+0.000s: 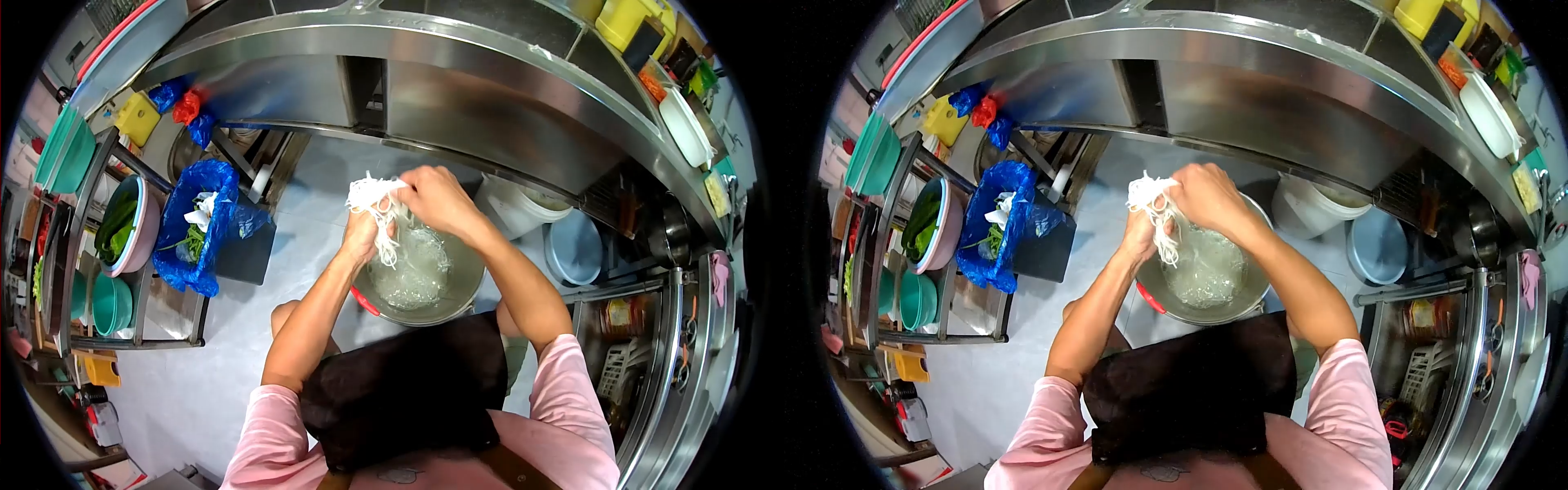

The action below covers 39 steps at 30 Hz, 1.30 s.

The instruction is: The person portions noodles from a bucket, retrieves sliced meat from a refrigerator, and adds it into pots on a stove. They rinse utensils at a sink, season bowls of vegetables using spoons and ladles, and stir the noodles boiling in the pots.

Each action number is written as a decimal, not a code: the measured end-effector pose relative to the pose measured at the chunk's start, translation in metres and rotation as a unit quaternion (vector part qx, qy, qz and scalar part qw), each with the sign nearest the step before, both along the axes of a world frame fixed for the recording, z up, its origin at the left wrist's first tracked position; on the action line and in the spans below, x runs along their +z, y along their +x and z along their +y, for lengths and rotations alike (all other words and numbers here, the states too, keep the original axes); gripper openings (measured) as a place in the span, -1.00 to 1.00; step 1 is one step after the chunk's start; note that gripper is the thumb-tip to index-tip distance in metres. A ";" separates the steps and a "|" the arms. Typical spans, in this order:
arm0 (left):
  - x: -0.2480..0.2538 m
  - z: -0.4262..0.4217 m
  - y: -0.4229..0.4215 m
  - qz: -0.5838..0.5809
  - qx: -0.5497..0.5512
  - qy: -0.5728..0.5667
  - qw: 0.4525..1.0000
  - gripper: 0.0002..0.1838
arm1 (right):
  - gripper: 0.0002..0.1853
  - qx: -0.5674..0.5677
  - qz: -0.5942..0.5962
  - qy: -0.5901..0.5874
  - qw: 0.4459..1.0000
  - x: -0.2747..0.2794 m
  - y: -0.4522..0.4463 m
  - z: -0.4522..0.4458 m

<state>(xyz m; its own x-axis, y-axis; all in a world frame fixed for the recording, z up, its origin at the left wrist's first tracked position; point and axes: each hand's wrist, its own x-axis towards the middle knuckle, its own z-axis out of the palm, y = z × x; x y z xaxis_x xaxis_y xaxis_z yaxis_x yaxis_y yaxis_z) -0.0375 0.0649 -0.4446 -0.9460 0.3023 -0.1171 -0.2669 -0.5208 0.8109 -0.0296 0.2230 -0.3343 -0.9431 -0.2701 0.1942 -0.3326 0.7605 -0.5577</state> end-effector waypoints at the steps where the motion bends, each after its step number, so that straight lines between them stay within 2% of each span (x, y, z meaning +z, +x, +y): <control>1: 0.003 0.002 0.001 0.006 -0.004 0.012 1.000 -0.77 | -0.78 -0.008 -0.021 -0.025 0.999 -0.001 -0.008 0.000; 3: 0.008 0.003 0.000 0.014 -0.023 0.037 0.999 -0.72 | -0.78 -0.022 -0.063 -0.077 0.995 -0.002 -0.017 -0.002; 6: 0.019 0.007 0.005 0.042 -0.052 0.030 0.997 -0.75 | -0.78 -0.035 -0.115 -0.138 0.983 0.004 -0.013 -0.004; 9: 0.040 0.006 0.004 0.031 -0.079 -0.042 0.996 -0.79 | -0.77 -0.043 -0.078 -0.215 0.972 -0.001 -0.008 0.007; 12: 0.067 0.012 0.006 0.051 -0.032 -0.104 0.993 -0.83 | -0.54 -0.005 -0.184 -0.483 0.856 -0.014 0.014 0.039; 13: 0.075 0.012 0.007 0.058 -0.030 -0.114 0.991 -0.82 | -0.33 0.010 -0.216 -0.483 0.848 -0.036 0.018 0.053; 14: 0.081 0.012 0.009 0.081 -0.015 -0.108 0.991 -0.82 | -0.28 0.034 -0.213 -0.476 0.853 -0.053 0.030 0.055; 16: 0.091 0.017 0.012 0.125 0.005 -0.100 0.987 -0.82 | -0.38 0.021 -0.247 -0.438 0.864 -0.111 0.047 0.035; 17: 0.100 0.017 0.013 0.136 -0.027 -0.082 0.987 -0.80 | -0.45 0.047 -0.294 -0.392 0.871 -0.127 0.049 0.019; 18: 0.109 0.021 0.017 0.132 -0.010 -0.071 0.989 -0.79 | -0.52 0.075 -0.340 -0.343 0.873 -0.140 0.050 0.000; 20: 0.123 0.026 0.023 0.122 0.028 -0.049 0.991 -0.77 | -0.60 0.015 -0.330 -0.398 0.856 -0.171 0.054 -0.033; 23: 0.125 0.011 0.014 0.157 0.078 -0.036 0.984 -0.76 | -0.74 -0.046 -0.325 -0.367 0.870 -0.197 0.051 -0.031; 25: 0.119 -0.010 0.002 0.174 0.095 -0.060 0.978 -0.79 | -0.74 -0.017 -0.266 -0.275 0.924 -0.189 0.050 -0.006; 26: 0.112 -0.017 -0.002 0.150 0.095 -0.032 0.984 -0.81 | -0.73 -0.004 -0.239 -0.227 0.944 -0.181 0.053 0.006; 29: 0.074 -0.027 -0.016 0.112 0.098 -0.006 0.989 -0.84 | -0.74 0.050 -0.193 -0.096 0.975 -0.104 0.050 0.023; 32: 0.040 -0.022 -0.016 0.026 0.084 0.006 0.996 -0.87 | -0.74 0.099 -0.122 -0.032 0.987 -0.049 0.033 0.013; 35: 0.006 -0.007 -0.018 -0.007 0.081 0.039 0.996 -0.87 | -0.72 0.161 -0.090 -0.031 0.982 -0.015 0.015 0.001; 36: 0.019 0.006 -0.006 -0.047 0.113 0.047 0.991 -0.86 | -0.72 0.150 -0.114 -0.042 0.981 -0.012 0.007 -0.003; 38: -0.022 0.004 -0.007 -0.022 -0.019 0.116 0.993 -0.79 | -0.72 0.129 -0.162 -0.064 0.976 -0.008 -0.007 -0.011; 39: -0.014 0.005 0.003 -0.042 -0.040 0.107 0.993 -0.87 | -0.73 0.080 -0.233 -0.130 0.961 -0.008 -0.011 -0.015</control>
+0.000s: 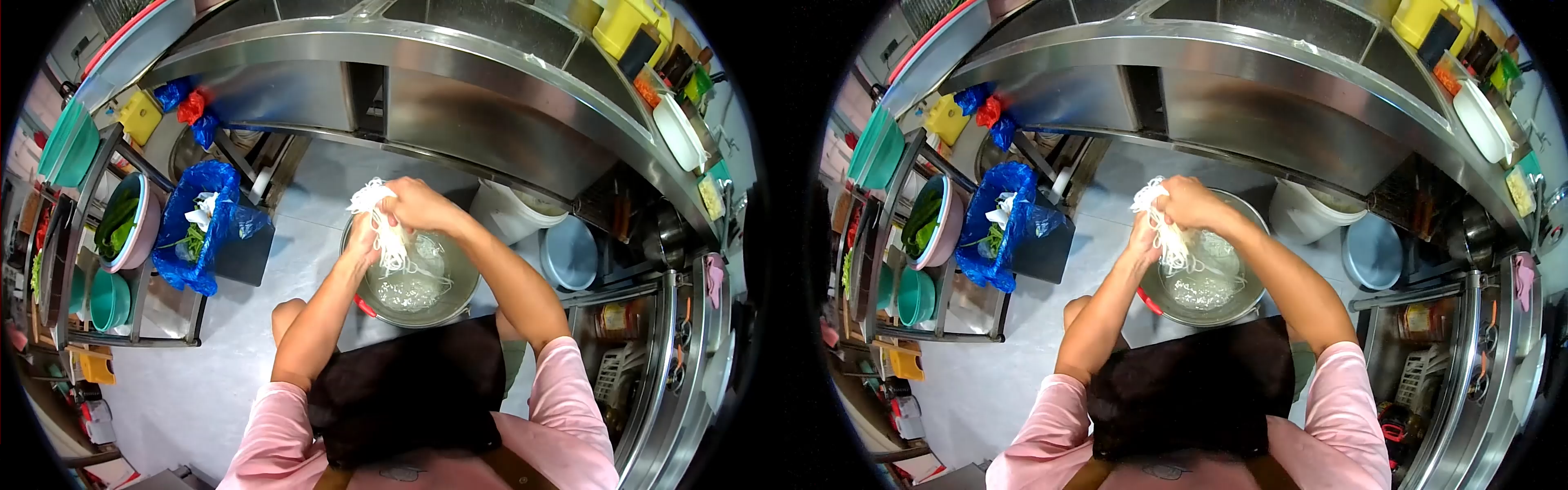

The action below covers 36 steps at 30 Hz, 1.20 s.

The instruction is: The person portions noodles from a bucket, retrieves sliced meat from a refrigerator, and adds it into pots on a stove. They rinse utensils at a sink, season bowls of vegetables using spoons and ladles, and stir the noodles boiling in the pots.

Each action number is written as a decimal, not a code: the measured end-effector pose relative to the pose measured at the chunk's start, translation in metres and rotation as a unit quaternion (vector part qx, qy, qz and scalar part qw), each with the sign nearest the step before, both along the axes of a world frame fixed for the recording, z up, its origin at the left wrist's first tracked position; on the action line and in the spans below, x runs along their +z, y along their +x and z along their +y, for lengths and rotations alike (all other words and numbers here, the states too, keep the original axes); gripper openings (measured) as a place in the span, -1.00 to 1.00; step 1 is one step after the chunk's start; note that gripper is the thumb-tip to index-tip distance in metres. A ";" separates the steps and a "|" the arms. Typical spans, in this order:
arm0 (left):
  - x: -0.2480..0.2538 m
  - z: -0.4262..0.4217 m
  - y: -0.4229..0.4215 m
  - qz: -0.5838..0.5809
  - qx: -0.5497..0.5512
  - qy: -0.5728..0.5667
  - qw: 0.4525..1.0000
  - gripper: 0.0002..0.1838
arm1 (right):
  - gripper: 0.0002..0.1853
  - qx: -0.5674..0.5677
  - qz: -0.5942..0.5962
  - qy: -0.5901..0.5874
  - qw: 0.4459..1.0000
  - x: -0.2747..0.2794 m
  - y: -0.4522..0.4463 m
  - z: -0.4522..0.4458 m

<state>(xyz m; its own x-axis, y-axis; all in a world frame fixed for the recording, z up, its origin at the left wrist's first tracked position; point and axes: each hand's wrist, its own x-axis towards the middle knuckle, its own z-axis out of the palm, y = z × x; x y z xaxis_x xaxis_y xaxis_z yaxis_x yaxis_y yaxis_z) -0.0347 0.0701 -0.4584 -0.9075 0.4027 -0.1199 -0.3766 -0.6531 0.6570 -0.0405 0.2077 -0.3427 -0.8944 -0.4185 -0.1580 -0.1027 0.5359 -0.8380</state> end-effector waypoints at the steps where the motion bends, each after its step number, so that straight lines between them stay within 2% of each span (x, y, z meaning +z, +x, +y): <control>1: -0.018 0.004 -0.007 0.006 -0.032 0.009 0.999 -0.75 | -0.75 -0.018 -0.043 -0.016 0.999 0.000 -0.005 0.000; 3: -0.010 0.012 0.004 0.000 -0.051 0.166 0.985 -0.65 | -0.79 -0.055 -0.127 -0.049 0.989 -0.001 -0.016 0.000; 4: -0.013 0.016 0.006 -0.004 -0.046 0.158 0.986 -0.65 | -0.84 -0.085 -0.147 -0.087 0.982 -0.023 -0.027 0.001; 7: -0.022 0.021 0.014 -0.017 -0.039 0.102 0.994 -0.67 | -0.83 -0.084 -0.227 -0.094 0.966 -0.044 -0.045 0.010; 9: -0.017 0.021 0.021 -0.027 -0.051 0.019 0.998 -0.70 | -0.81 -0.093 -0.197 -0.080 0.973 -0.033 -0.038 0.009; 11: -0.018 0.023 0.015 -0.020 -0.055 -0.008 0.998 -0.71 | -0.81 -0.083 -0.169 -0.092 0.978 -0.032 -0.035 0.009; 13: -0.011 0.025 0.010 -0.023 -0.019 -0.063 0.998 -0.74 | -0.78 -0.054 0.023 0.004 0.998 -0.027 -0.025 0.017; 14: -0.001 0.026 0.010 0.004 0.012 -0.084 0.996 -0.77 | -0.74 -0.039 0.120 0.053 0.991 -0.021 -0.018 0.022; 17: 0.030 0.016 0.006 0.074 0.044 -0.170 0.982 -0.77 | -0.73 -0.090 0.131 -0.027 0.987 0.008 0.018 0.046; 20: 0.040 0.000 0.000 0.252 0.092 -0.275 0.923 -0.69 | -0.75 -0.132 -0.002 -0.109 0.985 -0.003 0.044 0.079; 21: 0.038 -0.006 -0.002 0.291 0.107 -0.310 0.899 -0.69 | -0.73 -0.137 0.001 -0.131 0.982 -0.022 0.049 0.087; 24: 0.037 -0.025 -0.007 0.334 0.104 -0.405 0.845 -0.61 | -0.74 -0.182 -0.043 -0.133 0.973 -0.073 0.061 0.101; 25: 0.044 -0.029 -0.007 0.366 0.113 -0.455 0.804 -0.59 | -0.74 -0.193 -0.051 -0.144 0.969 -0.084 0.065 0.103; 26: 0.055 -0.034 -0.006 0.397 0.121 -0.504 0.757 -0.57 | -0.75 -0.196 -0.083 -0.168 0.963 -0.079 0.071 0.103; 28: 0.093 -0.029 0.001 0.403 0.129 -0.555 0.716 -0.59 | -0.73 -0.212 -0.096 -0.136 0.963 -0.072 0.080 0.105; 30: 0.150 -0.022 0.013 0.355 0.134 -0.566 0.732 -0.65 | -0.67 -0.220 -0.064 -0.100 0.968 -0.088 0.089 0.103; 33: 0.203 -0.019 0.021 0.310 0.159 -0.467 0.812 -0.62 | -0.48 -0.192 -0.036 -0.117 0.974 -0.047 0.104 0.086; 36: 0.269 -0.018 0.025 0.354 0.183 -0.467 0.789 -0.61 | -0.29 -0.204 -0.053 -0.202 0.956 0.022 0.104 0.056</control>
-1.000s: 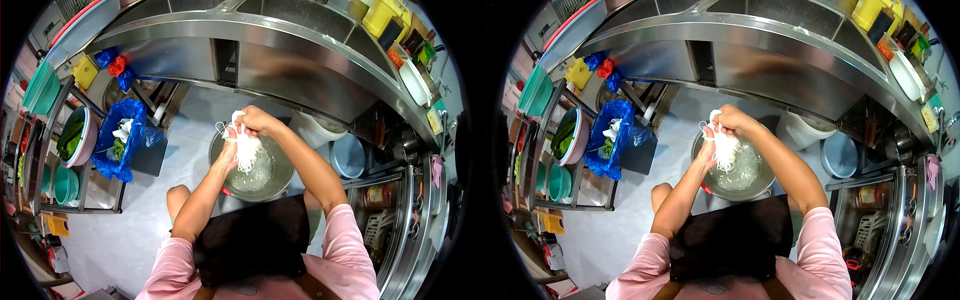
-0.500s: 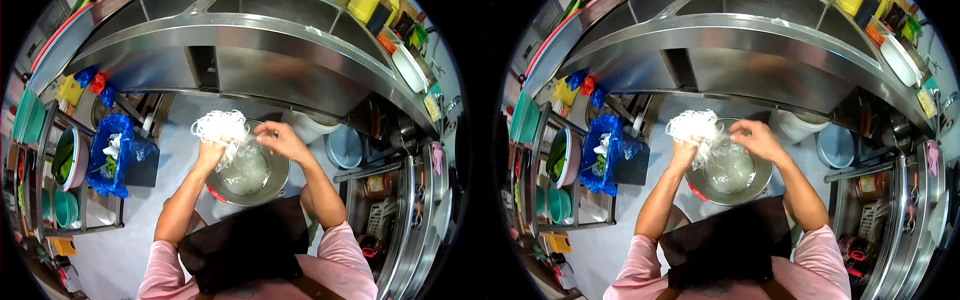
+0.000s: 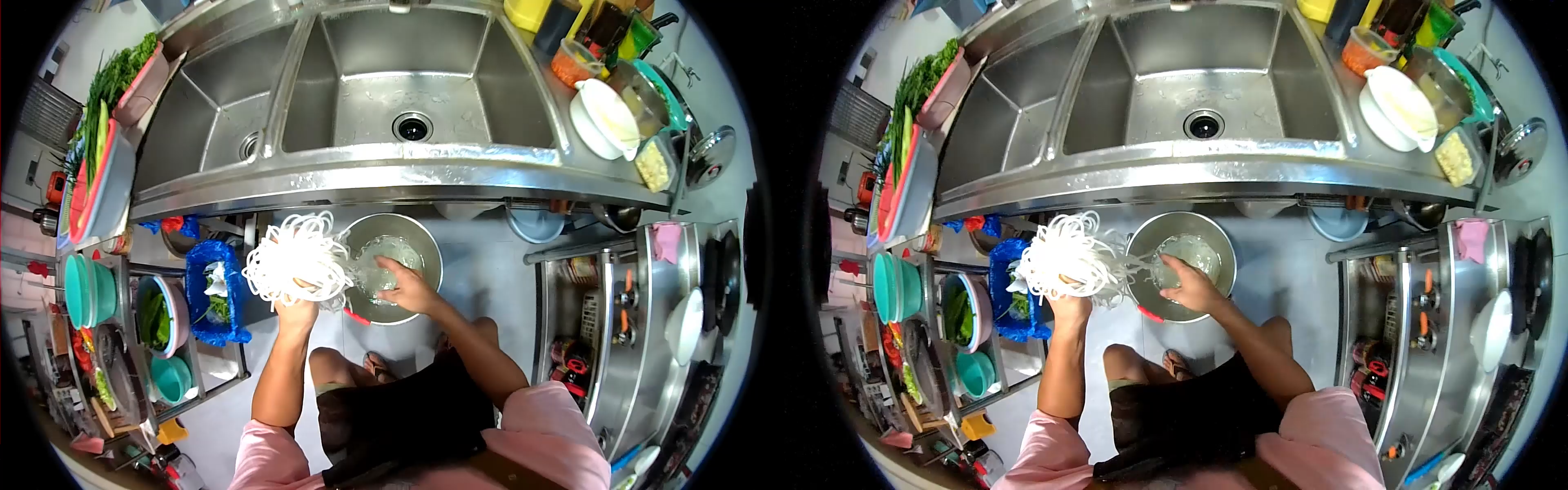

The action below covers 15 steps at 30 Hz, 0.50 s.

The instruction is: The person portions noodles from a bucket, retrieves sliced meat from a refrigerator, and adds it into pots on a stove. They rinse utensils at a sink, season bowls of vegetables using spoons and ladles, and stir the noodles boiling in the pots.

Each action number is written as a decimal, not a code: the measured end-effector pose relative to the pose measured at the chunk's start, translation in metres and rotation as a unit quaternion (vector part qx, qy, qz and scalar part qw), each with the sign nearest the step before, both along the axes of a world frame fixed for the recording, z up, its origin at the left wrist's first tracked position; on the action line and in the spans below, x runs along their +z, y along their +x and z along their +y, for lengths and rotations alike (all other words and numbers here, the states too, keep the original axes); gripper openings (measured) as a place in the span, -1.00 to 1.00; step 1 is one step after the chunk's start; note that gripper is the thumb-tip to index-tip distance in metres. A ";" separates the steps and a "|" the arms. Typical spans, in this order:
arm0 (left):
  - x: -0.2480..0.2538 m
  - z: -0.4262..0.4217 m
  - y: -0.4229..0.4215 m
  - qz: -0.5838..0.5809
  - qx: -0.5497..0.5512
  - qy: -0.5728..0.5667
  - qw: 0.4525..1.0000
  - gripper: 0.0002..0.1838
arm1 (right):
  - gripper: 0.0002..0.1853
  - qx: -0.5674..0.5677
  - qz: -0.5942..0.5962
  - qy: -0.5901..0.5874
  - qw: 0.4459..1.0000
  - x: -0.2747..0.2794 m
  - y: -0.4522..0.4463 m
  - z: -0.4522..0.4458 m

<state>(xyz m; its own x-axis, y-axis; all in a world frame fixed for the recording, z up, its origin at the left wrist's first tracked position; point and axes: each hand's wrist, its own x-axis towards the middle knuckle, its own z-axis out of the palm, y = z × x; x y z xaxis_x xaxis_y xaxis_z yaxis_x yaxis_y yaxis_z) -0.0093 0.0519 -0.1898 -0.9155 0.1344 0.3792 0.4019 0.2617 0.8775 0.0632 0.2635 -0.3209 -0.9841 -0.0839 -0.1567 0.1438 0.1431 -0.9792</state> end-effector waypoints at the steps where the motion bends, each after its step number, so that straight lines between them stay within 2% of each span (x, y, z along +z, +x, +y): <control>1: 0.024 0.000 0.003 0.018 0.002 -0.004 1.000 -0.61 | -0.23 0.000 -0.004 0.036 0.999 0.024 -0.002 -0.008; 2: 0.056 0.011 0.005 -0.005 0.048 0.030 0.998 -0.71 | -0.18 0.000 -0.006 0.072 0.997 0.047 -0.005 -0.014; 3: 0.082 0.007 0.005 0.041 0.042 -0.095 0.994 -0.65 | -0.13 0.001 -0.007 0.109 0.994 0.066 -0.008 -0.020; 4: 0.107 0.001 0.003 0.088 0.035 -0.218 0.971 -0.59 | -0.26 -0.030 0.055 0.096 0.993 0.082 -0.010 -0.026; 5: 0.138 -0.002 0.001 0.135 0.027 -0.336 0.932 -0.52 | -0.32 -0.022 0.012 0.085 0.996 0.110 -0.012 -0.028; 7: 0.201 0.000 0.000 0.206 0.049 -0.354 0.911 -0.64 | -0.44 -0.008 -0.073 0.063 0.995 0.168 -0.015 -0.026; 8: 0.233 0.003 0.001 0.240 0.063 -0.361 0.899 -0.69 | -0.59 -0.016 -0.025 0.067 0.997 0.169 -0.015 -0.027; 11: 0.316 0.022 0.002 0.170 0.045 -0.170 0.970 -0.73 | -0.65 -0.030 -0.034 -0.013 0.999 0.235 -0.009 -0.011; 13: 0.371 0.035 -0.001 0.139 0.038 -0.072 0.987 -0.76 | -0.72 0.008 0.035 0.074 0.997 0.310 -0.004 0.014; 14: 0.388 0.035 -0.002 0.164 0.034 -0.124 0.978 -0.75 | -0.72 0.002 0.049 0.085 0.995 0.354 -0.001 0.024; 15: 0.409 0.044 0.001 0.129 0.004 -0.061 0.990 -0.74 | -0.73 -0.005 0.065 0.097 0.993 0.396 0.005 0.033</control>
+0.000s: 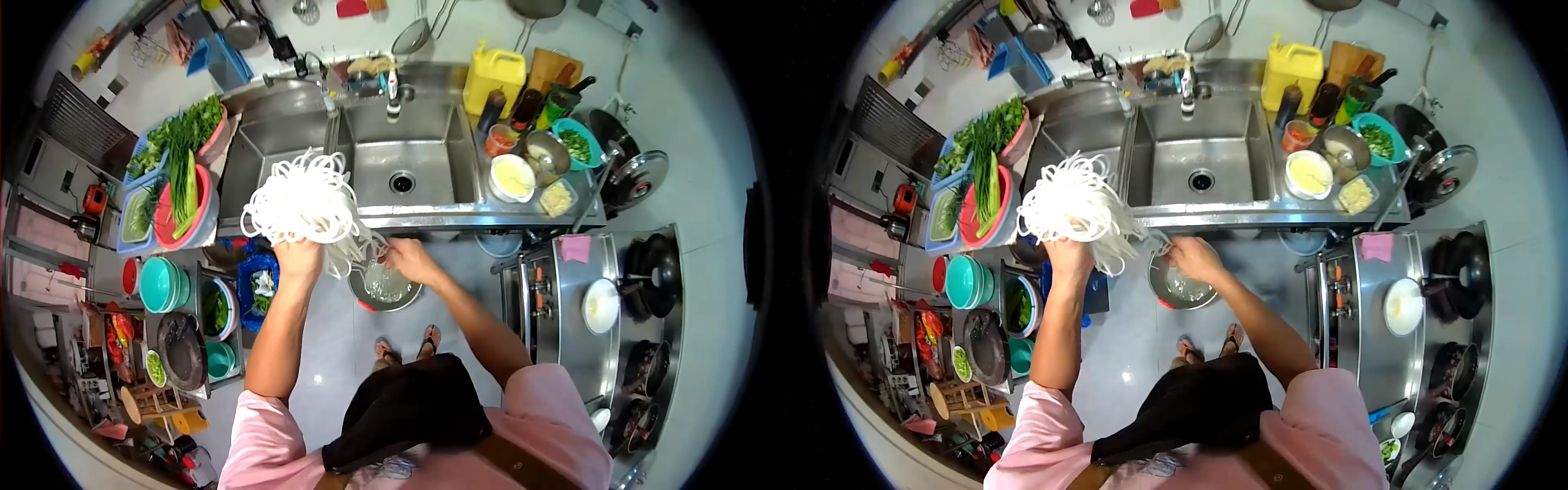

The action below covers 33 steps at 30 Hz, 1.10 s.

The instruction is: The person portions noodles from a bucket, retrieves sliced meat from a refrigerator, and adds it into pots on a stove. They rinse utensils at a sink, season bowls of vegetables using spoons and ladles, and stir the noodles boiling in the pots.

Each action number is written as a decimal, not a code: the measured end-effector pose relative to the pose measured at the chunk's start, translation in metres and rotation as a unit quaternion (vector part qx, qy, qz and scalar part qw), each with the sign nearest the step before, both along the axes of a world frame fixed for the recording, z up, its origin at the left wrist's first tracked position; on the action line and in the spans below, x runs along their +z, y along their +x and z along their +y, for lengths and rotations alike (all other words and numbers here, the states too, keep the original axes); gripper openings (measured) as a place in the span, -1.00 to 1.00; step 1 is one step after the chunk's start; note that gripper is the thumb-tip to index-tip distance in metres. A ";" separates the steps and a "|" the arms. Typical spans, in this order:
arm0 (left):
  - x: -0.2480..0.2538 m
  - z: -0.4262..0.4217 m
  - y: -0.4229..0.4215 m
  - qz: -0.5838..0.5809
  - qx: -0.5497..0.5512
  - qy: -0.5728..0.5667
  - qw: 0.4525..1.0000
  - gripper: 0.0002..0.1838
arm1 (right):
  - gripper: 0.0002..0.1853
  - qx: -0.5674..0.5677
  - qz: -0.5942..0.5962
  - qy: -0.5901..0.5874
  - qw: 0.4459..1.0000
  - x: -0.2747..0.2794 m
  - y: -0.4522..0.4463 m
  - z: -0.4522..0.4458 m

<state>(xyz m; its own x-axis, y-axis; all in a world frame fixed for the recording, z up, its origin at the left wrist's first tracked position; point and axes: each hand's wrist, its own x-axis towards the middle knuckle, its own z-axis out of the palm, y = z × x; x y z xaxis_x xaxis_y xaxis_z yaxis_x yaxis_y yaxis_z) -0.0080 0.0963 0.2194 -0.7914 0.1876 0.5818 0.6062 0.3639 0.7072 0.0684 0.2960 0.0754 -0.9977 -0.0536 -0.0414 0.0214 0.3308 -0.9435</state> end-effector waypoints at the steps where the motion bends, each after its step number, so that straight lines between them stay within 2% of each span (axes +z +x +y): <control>1: 0.021 0.009 0.004 -0.037 -0.034 0.063 0.997 -0.73 | -0.73 0.001 0.003 -0.020 1.000 0.035 0.008 0.010; 2: 0.042 0.018 0.007 -0.073 -0.064 0.125 0.987 -0.73 | -0.73 0.002 0.009 -0.039 0.999 0.070 0.017 0.023; 4: 0.073 0.043 0.027 -0.169 -0.162 0.304 0.923 -0.73 | -0.72 -0.020 -0.013 -0.113 0.993 0.143 0.045 0.047; 8: 0.103 0.101 0.050 -0.195 -0.286 0.282 0.895 -0.69 | -0.70 -0.102 0.064 -0.098 0.988 0.246 0.118 0.106; 9: 0.114 0.120 0.061 -0.204 -0.338 0.299 0.869 -0.69 | -0.69 -0.124 0.088 -0.081 0.985 0.268 0.138 0.122; 12: 0.141 0.187 0.099 -0.160 -0.423 0.265 0.852 -0.70 | -0.67 -0.199 0.160 -0.053 0.965 0.329 0.202 0.171; 13: 0.150 0.215 0.118 -0.177 -0.454 0.297 0.821 -0.70 | -0.67 -0.237 0.170 -0.030 0.956 0.348 0.226 0.185; 16: 0.190 0.306 0.177 -0.136 -0.479 0.279 0.821 -0.71 | -0.67 -0.322 0.181 0.019 0.929 0.395 0.289 0.241; 18: 0.212 0.367 0.216 -0.069 -0.479 0.232 0.844 -0.76 | -0.66 -0.369 0.172 0.062 0.911 0.420 0.332 0.283; 19: 0.232 0.391 0.248 -0.157 -0.525 0.252 0.798 -0.82 | -0.68 -0.405 0.179 0.062 0.895 0.429 0.353 0.301; 20: 0.241 0.423 0.274 -0.148 -0.546 0.284 0.774 -0.89 | -0.70 -0.437 0.186 0.063 0.878 0.437 0.373 0.320; 25: 0.250 0.568 0.406 -0.257 -0.620 0.314 0.671 -0.92 | -0.75 -0.539 0.145 0.094 0.825 0.446 0.493 0.424; 28: 0.237 0.641 0.487 -0.256 -0.623 0.301 0.675 -0.90 | -0.75 -0.583 0.127 0.110 0.795 0.433 0.566 0.470; 33: 0.201 0.721 0.612 -0.439 -0.689 0.287 0.500 -0.90 | -0.68 -0.644 0.089 0.100 0.753 0.394 0.677 0.532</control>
